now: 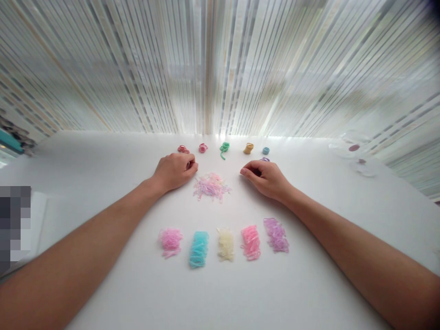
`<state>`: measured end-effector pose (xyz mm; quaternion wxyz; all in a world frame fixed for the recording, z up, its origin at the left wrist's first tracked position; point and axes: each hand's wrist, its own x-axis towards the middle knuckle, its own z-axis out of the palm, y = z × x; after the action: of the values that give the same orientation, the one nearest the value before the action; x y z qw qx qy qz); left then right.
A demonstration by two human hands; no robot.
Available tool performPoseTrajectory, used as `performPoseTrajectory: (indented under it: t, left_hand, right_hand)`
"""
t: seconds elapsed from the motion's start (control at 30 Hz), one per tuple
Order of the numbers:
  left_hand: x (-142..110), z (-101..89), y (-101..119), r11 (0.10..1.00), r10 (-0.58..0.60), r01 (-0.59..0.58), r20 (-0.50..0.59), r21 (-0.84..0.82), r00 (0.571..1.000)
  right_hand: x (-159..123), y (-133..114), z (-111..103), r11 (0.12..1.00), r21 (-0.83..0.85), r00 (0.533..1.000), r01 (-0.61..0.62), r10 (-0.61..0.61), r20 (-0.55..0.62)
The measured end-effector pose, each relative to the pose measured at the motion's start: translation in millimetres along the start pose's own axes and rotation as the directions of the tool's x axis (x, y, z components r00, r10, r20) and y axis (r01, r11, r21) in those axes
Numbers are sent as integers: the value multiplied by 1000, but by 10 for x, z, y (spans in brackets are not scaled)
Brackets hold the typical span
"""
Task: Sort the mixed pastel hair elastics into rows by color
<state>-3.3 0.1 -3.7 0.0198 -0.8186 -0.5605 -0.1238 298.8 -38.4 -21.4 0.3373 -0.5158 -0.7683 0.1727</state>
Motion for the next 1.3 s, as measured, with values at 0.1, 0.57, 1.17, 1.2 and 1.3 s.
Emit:
performPoseTrajectory:
  t: [0.1, 0.57, 1.17, 1.2, 1.3]
  left_hand:
    - [1, 0, 3, 1000, -2, 2, 0, -5, 1000]
    - [8, -4, 18, 1000, 8, -8, -5, 2, 1000]
    - [44, -1, 1, 998, -26, 26, 2, 51, 1000]
    - [43, -9, 6, 998, -24, 24, 4, 54, 1000]
    - [38, -22, 14, 998, -19, 18, 8, 64, 1000]
  right_hand:
    - [-12, -10, -12, 999, 38, 1000, 0, -1, 28]
    - [-75, -256, 22, 991, 132, 960, 16, -52, 275]
    - [49, -176, -250, 978, -208, 964, 33, 23, 264]
    - [58, -175, -283, 973, -228, 962, 25, 38, 269]
    - [69, -182, -370, 965, -262, 951, 9, 72, 301]
